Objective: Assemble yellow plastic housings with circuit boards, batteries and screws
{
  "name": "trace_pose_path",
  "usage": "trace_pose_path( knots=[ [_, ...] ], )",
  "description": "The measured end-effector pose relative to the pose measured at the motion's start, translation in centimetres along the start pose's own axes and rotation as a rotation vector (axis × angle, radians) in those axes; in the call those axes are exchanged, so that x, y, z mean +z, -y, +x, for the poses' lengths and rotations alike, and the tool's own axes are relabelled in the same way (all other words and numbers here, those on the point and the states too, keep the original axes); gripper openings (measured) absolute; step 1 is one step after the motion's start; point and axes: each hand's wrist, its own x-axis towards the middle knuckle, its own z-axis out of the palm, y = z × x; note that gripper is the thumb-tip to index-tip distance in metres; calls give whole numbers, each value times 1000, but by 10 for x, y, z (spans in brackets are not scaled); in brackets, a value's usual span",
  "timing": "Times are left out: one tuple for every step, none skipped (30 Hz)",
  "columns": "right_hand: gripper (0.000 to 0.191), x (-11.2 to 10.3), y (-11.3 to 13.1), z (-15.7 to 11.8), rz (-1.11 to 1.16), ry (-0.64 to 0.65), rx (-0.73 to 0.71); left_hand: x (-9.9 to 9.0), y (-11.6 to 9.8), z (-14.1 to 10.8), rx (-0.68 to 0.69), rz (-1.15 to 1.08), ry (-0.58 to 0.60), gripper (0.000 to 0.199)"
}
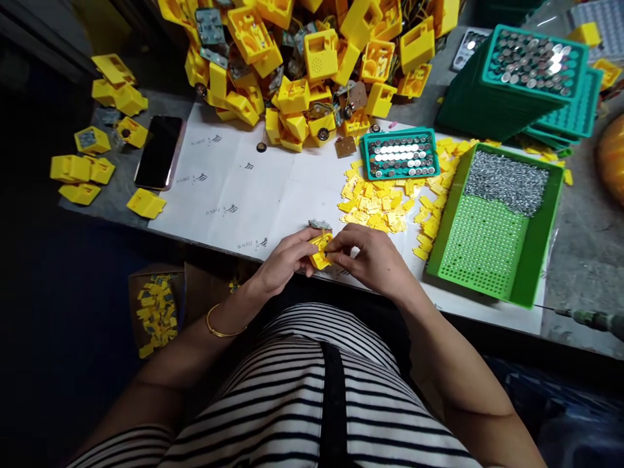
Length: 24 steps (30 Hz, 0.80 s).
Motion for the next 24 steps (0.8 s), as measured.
trace_pose_path(
  knots=[
    [9,1,0,0,29,5,-6,0,0,0,2,1,11,33],
    [10,2,0,0,58,-2,-6,-1,0,0,6,-1,17,33],
    [9,3,-1,-1,90,-23,1,0,0,0,11,-6,22,32],
    [8,4,-1,-1,128,-56,13,0,0,0,20,-12,22,32],
    [10,6,-2,0,172,-94,29,0,0,0,34,-19,15,32],
    [16,8,-3,0,225,-131,48,1,0,-1,50,-22,4,33],
    [24,10,-5,0,286,-161,71,1,0,-1,65,-19,-7,34],
    [30,12,-7,0,355,-176,96,2,-1,-1,76,-9,-14,35],
    [36,14,-10,0,432,-176,121,2,-1,-2,82,8,-11,37],
    [39,17,-13,-1,512,-167,144,2,-2,-2,82,30,4,39],
    [42,19,-15,-2,588,-154,163,2,-3,-2,76,50,27,40],
    [43,21,-17,-4,657,-140,177,2,-4,-3,65,64,51,40],
    [43,23,-18,-6,711,-127,187,2,-5,-3,49,72,70,40],
    [42,24,-19,-9,752,-113,194,2,-6,-3,30,75,81,39],
    [41,25,-19,-12,778,-99,202,2,-8,-4,11,75,86,39],
    [40,26,-17,-14,792,-90,212,3,-9,-4,-5,74,87,38],
    [39,26,-15,-16,797,-88,223,3,-10,-5,-16,71,90,38],
    [38,25,-13,-18,796,-95,233,4,-10,-5,-23,66,96,37],
    [37,25,-10,-20,788,-108,240,5,-11,-6,-24,59,104,37],
    [36,25,-8,-22,777,-124,242,5,-11,-6,-21,55,110,36],
    [34,24,-6,-23,764,-136,238,6,-11,-7,-16,59,115,35],
    [31,23,-5,-25,748,-143,228,6,-10,-7,-8,71,118,35],
    [28,22,-5,-26,733,-151,216,6,-9,-7,2,89,119,36],
    [25,20,-6,-28,720,-177,205,6,-7,-7,9,109,124,38]
  ],
)
